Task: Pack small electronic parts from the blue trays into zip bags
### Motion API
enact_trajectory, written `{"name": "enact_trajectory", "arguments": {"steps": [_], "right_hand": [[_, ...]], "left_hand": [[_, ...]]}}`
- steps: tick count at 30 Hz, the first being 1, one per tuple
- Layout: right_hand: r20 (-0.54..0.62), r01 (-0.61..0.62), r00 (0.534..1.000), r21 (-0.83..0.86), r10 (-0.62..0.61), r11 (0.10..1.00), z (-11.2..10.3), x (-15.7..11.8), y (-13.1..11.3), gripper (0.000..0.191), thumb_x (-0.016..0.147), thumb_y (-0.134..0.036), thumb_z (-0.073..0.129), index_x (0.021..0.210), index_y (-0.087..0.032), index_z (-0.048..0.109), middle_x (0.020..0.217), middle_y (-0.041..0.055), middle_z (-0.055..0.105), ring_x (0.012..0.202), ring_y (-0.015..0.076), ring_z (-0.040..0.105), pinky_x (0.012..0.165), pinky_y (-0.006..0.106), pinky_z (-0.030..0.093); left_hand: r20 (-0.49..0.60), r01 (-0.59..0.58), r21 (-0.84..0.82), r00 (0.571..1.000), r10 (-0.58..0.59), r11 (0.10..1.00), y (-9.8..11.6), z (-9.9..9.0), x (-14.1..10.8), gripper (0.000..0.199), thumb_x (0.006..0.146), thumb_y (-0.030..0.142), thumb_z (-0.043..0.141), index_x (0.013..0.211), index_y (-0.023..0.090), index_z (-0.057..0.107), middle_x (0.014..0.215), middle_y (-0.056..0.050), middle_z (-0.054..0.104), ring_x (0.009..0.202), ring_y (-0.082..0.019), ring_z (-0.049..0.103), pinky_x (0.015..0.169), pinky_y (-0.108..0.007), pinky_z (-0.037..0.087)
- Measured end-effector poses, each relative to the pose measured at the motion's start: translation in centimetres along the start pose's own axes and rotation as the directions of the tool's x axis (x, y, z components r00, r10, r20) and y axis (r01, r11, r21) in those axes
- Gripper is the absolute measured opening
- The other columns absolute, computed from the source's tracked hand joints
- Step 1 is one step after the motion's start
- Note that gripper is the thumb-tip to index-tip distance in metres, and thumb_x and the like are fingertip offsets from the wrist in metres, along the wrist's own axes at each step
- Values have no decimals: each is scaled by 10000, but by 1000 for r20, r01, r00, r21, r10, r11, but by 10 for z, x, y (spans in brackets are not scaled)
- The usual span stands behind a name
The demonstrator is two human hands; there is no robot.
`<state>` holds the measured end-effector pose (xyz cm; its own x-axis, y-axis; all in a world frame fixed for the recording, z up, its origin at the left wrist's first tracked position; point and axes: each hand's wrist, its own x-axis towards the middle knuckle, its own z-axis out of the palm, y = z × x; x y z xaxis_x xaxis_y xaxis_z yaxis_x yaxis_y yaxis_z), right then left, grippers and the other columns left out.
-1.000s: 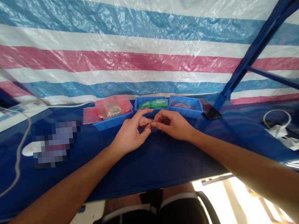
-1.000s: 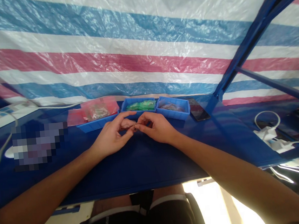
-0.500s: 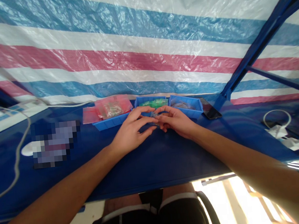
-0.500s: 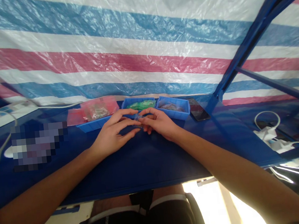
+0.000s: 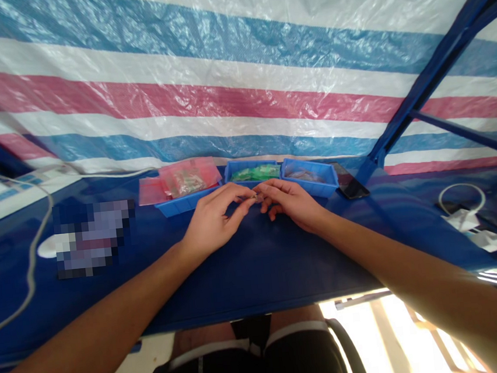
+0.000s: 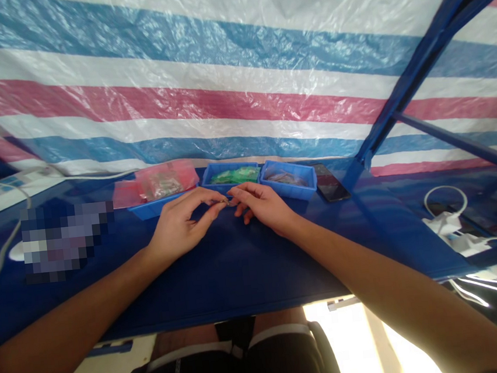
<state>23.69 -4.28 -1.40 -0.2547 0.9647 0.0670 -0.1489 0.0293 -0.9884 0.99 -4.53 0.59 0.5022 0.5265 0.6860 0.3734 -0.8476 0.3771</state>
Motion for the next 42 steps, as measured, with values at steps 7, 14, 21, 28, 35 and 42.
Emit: {"name": "enact_trajectory", "arguments": {"steps": [7, 14, 21, 28, 35, 42], "right_hand": [[85, 149, 986, -52, -144, 987, -1, -2, -1, 358, 837, -499, 904, 1008, -200, 805, 921, 38, 753, 809, 166, 681, 594, 244, 569], [79, 152, 986, -26, -149, 988, -4, 3, 5, 378, 792, -426, 943, 1038, -196, 771, 897, 19, 763, 720, 145, 678, 571, 248, 546], [36, 80, 996, 31, -81, 996, -2, 0, -2, 458, 760, -411, 957, 1096, -195, 733, 786, -21, 724, 621, 121, 631, 547, 243, 515], [47, 38, 998, 83, -42, 996, -3, 0, 0, 470, 746, -413, 964, 1099, -198, 741, 785, -16, 729, 626, 123, 628, 550, 241, 502], [38, 1, 999, 77, -4, 997, 0, -2, -2, 398, 845, -541, 886, 991, -187, 775, 829, 20, 735, 648, 124, 633, 563, 243, 518], [80, 95, 992, 34, -97, 995, -1, -3, -2, 373, 838, -517, 911, 995, -202, 787, 903, 22, 742, 732, 138, 658, 579, 241, 534]], "left_hand": [[-91, 101, 18, 991, -99, 995, -8, 5, -4, 274, 1042, 347, 716, 1263, 186, 720, 1037, -45, 809, 871, -156, 760, 891, -270, 613], [-21, 62, -6, 998, -62, 998, -7, 3, -2, 263, 1061, 325, 673, 1283, 197, 730, 1193, -90, 750, 956, -170, 730, 835, -262, 604], [10, 9, -33, 1000, -8, 999, -7, 4, -1, 325, 1003, 368, 755, 1291, 220, 739, 1366, -128, 664, 1069, -206, 712, 868, -307, 646], [22, -39, -47, 999, 40, 998, -7, 7, 0, 185, 1048, 272, 691, 1209, 210, 759, 1220, -94, 750, 1007, -170, 735, 838, -265, 621], [-39, -16, -27, 999, 15, 999, -6, 4, -1, 152, 1053, 297, 695, 1128, 185, 766, 1037, -66, 776, 866, -146, 718, 767, -238, 588], [-42, 65, 11, 997, -65, 998, -6, 6, -3, 214, 1057, 334, 686, 1202, 192, 753, 1034, -55, 779, 846, -143, 718, 775, -236, 602]]}}
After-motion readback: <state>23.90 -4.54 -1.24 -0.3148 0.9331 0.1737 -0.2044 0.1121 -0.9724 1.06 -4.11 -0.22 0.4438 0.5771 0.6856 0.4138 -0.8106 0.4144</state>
